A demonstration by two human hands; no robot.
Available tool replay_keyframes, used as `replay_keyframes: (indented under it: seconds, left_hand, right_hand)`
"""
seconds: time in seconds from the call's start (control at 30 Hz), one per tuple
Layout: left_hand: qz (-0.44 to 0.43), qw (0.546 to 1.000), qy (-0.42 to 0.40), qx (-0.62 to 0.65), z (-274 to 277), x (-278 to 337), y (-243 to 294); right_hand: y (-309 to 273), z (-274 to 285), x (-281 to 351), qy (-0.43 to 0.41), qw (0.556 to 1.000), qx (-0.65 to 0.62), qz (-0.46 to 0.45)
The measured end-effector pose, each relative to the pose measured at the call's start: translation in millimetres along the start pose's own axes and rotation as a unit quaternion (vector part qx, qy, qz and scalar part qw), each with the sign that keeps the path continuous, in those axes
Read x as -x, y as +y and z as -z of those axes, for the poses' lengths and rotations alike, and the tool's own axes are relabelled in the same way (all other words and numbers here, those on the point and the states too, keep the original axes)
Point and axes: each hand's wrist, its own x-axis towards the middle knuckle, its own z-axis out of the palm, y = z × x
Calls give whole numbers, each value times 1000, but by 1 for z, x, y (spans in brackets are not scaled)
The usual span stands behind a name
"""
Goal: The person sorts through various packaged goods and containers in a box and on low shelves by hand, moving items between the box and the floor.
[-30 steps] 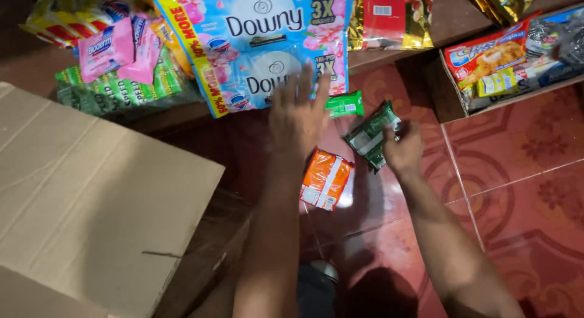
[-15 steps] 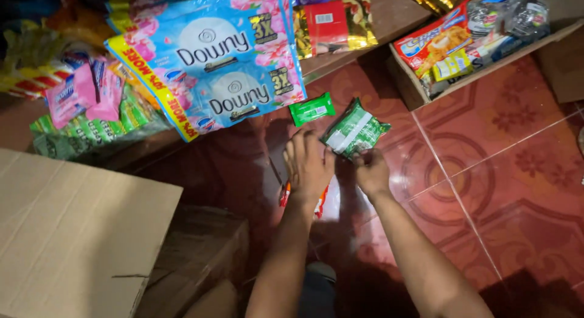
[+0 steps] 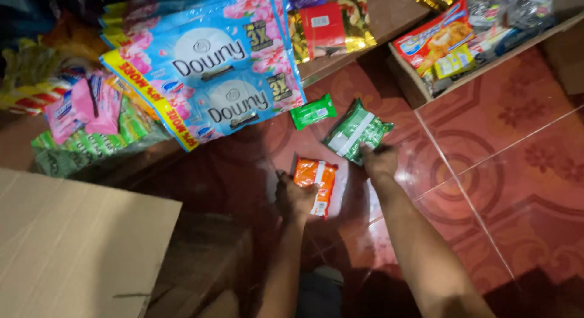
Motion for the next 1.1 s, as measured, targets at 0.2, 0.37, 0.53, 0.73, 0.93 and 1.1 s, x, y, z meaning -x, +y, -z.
replay_keyframes:
  seconds: [0.2,0.37,0.53,0.73,0.93,1.1]
  left_hand:
    - [-10,991,-122,61,-11,-13,-11]
    - [-45,987,-79,136,-48,-38,-41]
    - [15,986,-49,158,-40,-39,-39]
    - [-94,965,-119,211,-58,-33,-49]
    - [-139,968,-114,176,-69,-26,-43]
    - [-102,962,-145,208,-62,-17,-30]
  right_hand:
    - [-3,8,-7,-173,970,-166,-52]
    - [-9,42,2,-280,903,-327,-3]
    - [21,71,-10,-294,876,-153,350]
    - [72,99,-28,-440,882,-163,34]
    - [59,86,9,-231,966,-108,54]
    - [69,68,18,-223,973,-65,11]
